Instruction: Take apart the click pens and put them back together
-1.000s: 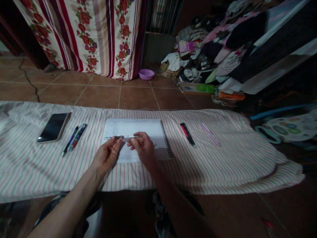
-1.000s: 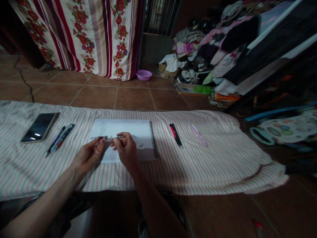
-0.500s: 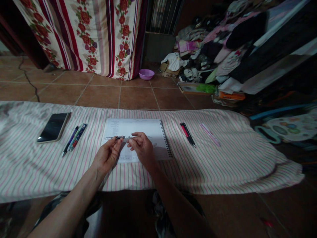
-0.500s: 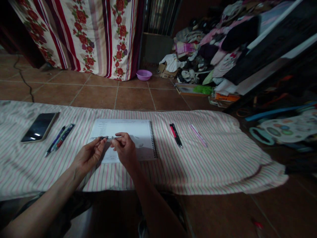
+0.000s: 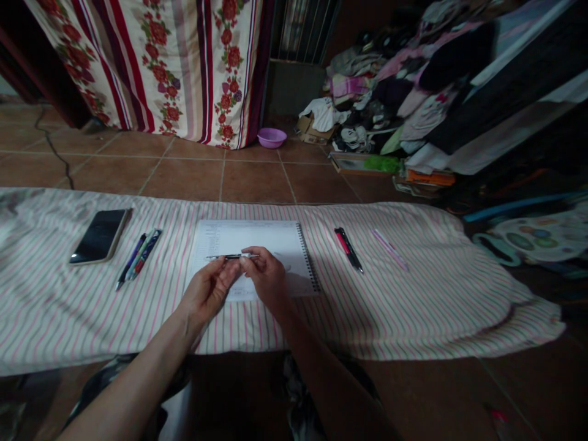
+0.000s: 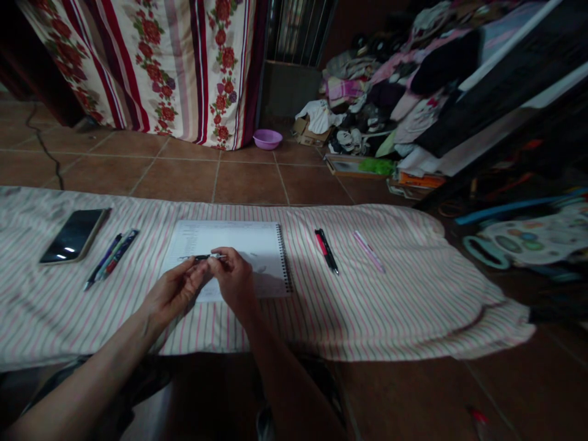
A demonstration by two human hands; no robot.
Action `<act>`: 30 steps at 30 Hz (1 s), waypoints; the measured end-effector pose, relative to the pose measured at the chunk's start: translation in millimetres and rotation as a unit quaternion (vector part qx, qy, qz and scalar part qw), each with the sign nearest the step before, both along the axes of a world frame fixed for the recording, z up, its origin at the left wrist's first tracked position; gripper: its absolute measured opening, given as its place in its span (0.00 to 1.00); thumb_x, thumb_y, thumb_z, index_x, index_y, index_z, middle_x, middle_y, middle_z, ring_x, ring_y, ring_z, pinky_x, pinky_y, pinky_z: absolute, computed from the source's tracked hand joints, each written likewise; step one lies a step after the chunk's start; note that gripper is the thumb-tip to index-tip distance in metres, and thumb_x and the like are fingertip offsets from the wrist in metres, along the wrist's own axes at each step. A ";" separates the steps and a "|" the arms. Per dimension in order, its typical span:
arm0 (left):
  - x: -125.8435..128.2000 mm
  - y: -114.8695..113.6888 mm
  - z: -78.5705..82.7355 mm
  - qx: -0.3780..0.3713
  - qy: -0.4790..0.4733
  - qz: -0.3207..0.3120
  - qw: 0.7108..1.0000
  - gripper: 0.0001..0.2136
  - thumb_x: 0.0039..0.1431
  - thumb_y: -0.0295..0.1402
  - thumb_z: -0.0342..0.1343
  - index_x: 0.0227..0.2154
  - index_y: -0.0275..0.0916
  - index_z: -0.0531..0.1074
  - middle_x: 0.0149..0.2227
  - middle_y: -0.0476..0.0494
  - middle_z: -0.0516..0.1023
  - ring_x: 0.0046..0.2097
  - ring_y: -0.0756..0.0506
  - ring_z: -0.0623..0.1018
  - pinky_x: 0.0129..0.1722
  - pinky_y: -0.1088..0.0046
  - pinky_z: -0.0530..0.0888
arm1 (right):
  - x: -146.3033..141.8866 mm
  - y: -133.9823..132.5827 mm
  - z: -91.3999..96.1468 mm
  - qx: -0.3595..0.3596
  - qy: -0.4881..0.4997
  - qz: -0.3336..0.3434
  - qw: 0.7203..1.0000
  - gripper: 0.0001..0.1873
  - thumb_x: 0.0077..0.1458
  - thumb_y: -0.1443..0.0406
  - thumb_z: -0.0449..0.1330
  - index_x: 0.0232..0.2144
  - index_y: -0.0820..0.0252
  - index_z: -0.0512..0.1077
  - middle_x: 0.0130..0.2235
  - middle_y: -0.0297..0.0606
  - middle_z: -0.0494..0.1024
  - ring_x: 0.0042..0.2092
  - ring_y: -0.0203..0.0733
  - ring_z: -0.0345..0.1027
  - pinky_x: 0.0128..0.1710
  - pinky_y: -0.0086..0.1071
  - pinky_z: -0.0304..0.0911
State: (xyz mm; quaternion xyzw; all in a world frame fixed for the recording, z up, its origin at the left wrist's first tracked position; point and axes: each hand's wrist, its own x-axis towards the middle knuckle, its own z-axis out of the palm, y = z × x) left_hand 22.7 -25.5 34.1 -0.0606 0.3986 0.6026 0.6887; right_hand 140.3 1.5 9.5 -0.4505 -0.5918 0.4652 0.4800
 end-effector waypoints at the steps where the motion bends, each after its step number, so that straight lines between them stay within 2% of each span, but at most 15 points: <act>1: 1.3 -1.5 -0.6 0.011 0.033 -0.027 0.999 0.10 0.60 0.22 0.43 0.26 0.29 0.68 0.23 0.39 0.75 0.23 0.51 0.77 0.22 0.82 0.74 | 1.1 0.8 0.6 0.006 -0.006 -0.010 1.000 0.08 0.48 0.62 0.58 0.33 0.56 0.70 0.23 0.31 0.74 0.27 0.36 0.70 0.28 0.29 0.67; 3: 4.4 -6.2 -1.9 0.041 0.131 -0.064 0.988 0.09 0.59 0.24 0.46 0.24 0.30 0.68 0.21 0.40 0.74 0.20 0.51 0.74 0.16 0.82 0.70 | 3.2 2.6 2.1 0.012 -0.012 -0.028 0.999 0.09 0.48 0.61 0.58 0.33 0.56 0.71 0.23 0.31 0.74 0.26 0.36 0.70 0.28 0.29 0.67; 4: 6.0 -9.3 -2.3 0.068 0.198 -0.058 0.976 0.08 0.57 0.24 0.48 0.23 0.32 0.67 0.19 0.43 0.73 0.18 0.51 0.72 0.14 0.82 0.67 | 4.1 3.4 2.9 0.013 -0.011 -0.036 0.999 0.09 0.48 0.61 0.59 0.33 0.56 0.71 0.23 0.31 0.74 0.26 0.36 0.69 0.28 0.29 0.67; 6: 8.4 -15.8 -2.0 0.119 0.323 -0.018 0.939 0.05 0.54 0.24 0.52 0.24 0.35 0.68 0.18 0.50 0.71 0.18 0.53 0.70 0.16 0.83 0.66 | 5.6 4.3 4.6 0.012 -0.004 -0.043 0.999 0.09 0.47 0.60 0.59 0.32 0.56 0.71 0.24 0.31 0.73 0.26 0.36 0.69 0.26 0.28 0.66; 9: 8.5 -22.0 1.1 0.141 0.455 0.038 0.878 0.06 0.47 0.21 0.58 0.27 0.38 0.73 0.27 0.49 0.73 0.30 0.51 0.74 0.26 0.84 0.69 | 7.6 3.9 7.0 0.009 0.017 -0.032 0.999 0.10 0.47 0.60 0.59 0.32 0.57 0.71 0.24 0.31 0.73 0.25 0.35 0.68 0.24 0.26 0.65; 12: 6.4 -20.5 2.3 0.175 0.498 0.040 0.849 0.13 0.41 0.17 0.60 0.30 0.40 0.75 0.40 0.44 0.73 0.48 0.46 0.70 0.41 0.82 0.69 | 9.1 2.5 8.7 0.006 0.026 -0.009 1.000 0.09 0.48 0.60 0.58 0.33 0.57 0.71 0.23 0.30 0.72 0.23 0.33 0.66 0.24 0.26 0.63; 15: 5.0 -15.7 -2.8 0.206 0.521 -0.025 0.828 0.17 0.40 0.16 0.61 0.33 0.42 0.76 0.42 0.45 0.74 0.52 0.45 0.66 0.51 0.78 0.63 | 9.7 1.1 9.6 0.011 0.019 0.012 1.000 0.08 0.47 0.61 0.58 0.31 0.57 0.72 0.23 0.30 0.72 0.24 0.33 0.67 0.24 0.25 0.63; 17: 4.7 -14.3 -8.2 0.191 0.513 -0.065 0.834 0.15 0.42 0.17 0.59 0.32 0.41 0.77 0.36 0.45 0.75 0.49 0.44 0.69 0.49 0.77 0.64 | 9.6 0.3 9.7 0.018 0.020 0.036 0.999 0.07 0.47 0.61 0.58 0.31 0.56 0.71 0.24 0.30 0.73 0.25 0.33 0.68 0.25 0.26 0.65; 20: 5.0 -15.6 -14.4 0.167 0.515 -0.088 0.836 0.11 0.46 0.20 0.57 0.31 0.41 0.76 0.31 0.46 0.75 0.41 0.44 0.72 0.43 0.76 0.66 | 8.7 -0.5 9.0 0.016 0.042 0.058 0.997 0.09 0.48 0.61 0.58 0.33 0.56 0.70 0.25 0.30 0.74 0.25 0.33 0.69 0.25 0.26 0.66; 26: 6.5 -18.2 -16.4 0.186 0.549 -0.109 0.808 0.10 0.46 0.25 0.59 0.34 0.39 0.76 0.32 0.45 0.77 0.34 0.47 0.73 0.36 0.77 0.67 | 10.5 1.6 6.8 0.003 0.041 0.036 0.998 0.11 0.50 0.61 0.56 0.36 0.58 0.69 0.25 0.32 0.75 0.24 0.33 0.68 0.25 0.27 0.66; 30: 6.3 -17.3 -19.7 0.183 0.600 -0.119 0.769 0.13 0.46 0.27 0.59 0.38 0.40 0.75 0.31 0.46 0.77 0.33 0.47 0.74 0.36 0.76 0.68 | 22.0 8.4 7.0 0.029 -0.003 -0.001 1.000 0.11 0.52 0.59 0.55 0.36 0.59 0.70 0.25 0.34 0.75 0.24 0.34 0.68 0.25 0.28 0.65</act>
